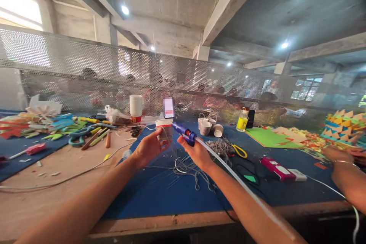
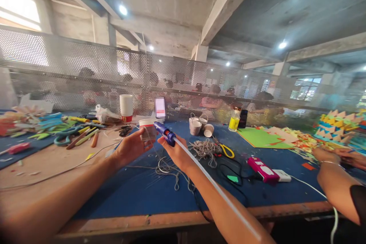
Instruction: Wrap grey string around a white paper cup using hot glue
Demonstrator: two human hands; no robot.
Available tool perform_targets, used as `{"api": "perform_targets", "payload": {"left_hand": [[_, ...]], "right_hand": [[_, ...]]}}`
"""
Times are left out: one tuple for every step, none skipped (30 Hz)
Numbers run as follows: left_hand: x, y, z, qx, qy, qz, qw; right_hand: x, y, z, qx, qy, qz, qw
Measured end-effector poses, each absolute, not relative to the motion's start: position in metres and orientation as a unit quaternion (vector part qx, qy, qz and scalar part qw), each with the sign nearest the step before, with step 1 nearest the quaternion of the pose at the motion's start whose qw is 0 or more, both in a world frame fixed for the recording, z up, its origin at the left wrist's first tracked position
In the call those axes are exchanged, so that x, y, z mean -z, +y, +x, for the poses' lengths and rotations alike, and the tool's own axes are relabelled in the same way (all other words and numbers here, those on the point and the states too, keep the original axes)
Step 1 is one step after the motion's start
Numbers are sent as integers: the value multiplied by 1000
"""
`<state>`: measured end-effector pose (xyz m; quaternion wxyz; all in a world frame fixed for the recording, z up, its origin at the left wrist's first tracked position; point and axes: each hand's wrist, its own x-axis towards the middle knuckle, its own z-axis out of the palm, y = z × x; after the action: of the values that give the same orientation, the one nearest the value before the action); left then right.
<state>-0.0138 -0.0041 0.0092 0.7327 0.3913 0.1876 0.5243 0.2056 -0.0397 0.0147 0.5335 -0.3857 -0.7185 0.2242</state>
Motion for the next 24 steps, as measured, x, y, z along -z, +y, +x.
{"api": "perform_targets", "payload": {"left_hand": [[-9, -4, -14, -526, 187, 395, 730], [-9, -4, -14, -527, 186, 398, 727], [-9, -4, -14, -530, 186, 402, 724], [-9, -4, -14, -531, 186, 406, 721], [-10, -5, -14, -531, 184, 410, 718], [-10, -5, -14, -530, 182, 415, 716], [-10, -5, -14, -529, 180, 420, 715], [-10, -5, -14, -527, 180, 424, 714], [-9, -4, -14, -526, 181, 426, 713], [-9, -4, -15, -527, 183, 427, 712], [-9, -4, -15, -528, 185, 426, 711], [-8, -3, -15, -530, 187, 425, 710], [-8, -3, -15, -532, 188, 422, 709], [-7, -2, -15, -535, 188, 421, 709], [-6, -1, -16, -536, 187, 420, 708], [-5, 0, -16, -536, 186, 420, 708], [-5, 1, -16, -536, 186, 422, 707], [-4, 1, -17, -536, 188, 424, 706], [-4, 2, -17, -535, 189, 426, 704], [-4, 2, -17, -537, 191, 427, 702], [-4, 2, -16, -539, 192, 427, 700], [-4, 2, -16, -542, 194, 427, 698], [-4, 2, -16, -544, 196, 426, 696], [-4, 2, -16, -546, 199, 425, 694]], "right_hand": [[-14, -42, 204, -214, -731, -379, 526], [-14, -44, 203, -204, -741, -371, 521], [-14, -46, 202, -193, -750, -363, 518], [-15, -47, 201, -183, -755, -359, 517], [-14, -48, 201, -173, -758, -360, 516], [-14, -48, 201, -163, -760, -364, 514], [-14, -48, 200, -152, -760, -370, 512], [-13, -47, 200, -140, -761, -377, 510], [-13, -46, 201, -128, -761, -384, 507], [-12, -45, 201, -117, -762, -389, 504], [-11, -45, 201, -110, -764, -393, 500], [-11, -44, 201, -105, -765, -395, 497], [-11, -44, 201, -104, -767, -396, 494], [-11, -44, 201, -105, -769, -395, 492], [-11, -44, 201, -106, -770, -394, 490], [-12, -45, 202, -107, -771, -393, 490], [-12, -45, 202, -107, -771, -393, 489], [-12, -45, 202, -104, -772, -394, 487], [-12, -45, 202, -100, -774, -397, 484], [-12, -45, 202, -95, -775, -399, 481], [-11, -44, 202, -89, -776, -401, 478], [-10, -43, 203, -83, -778, -402, 475], [-10, -42, 203, -76, -781, -400, 474], [-9, -41, 203, -70, -782, -400, 473]]}}
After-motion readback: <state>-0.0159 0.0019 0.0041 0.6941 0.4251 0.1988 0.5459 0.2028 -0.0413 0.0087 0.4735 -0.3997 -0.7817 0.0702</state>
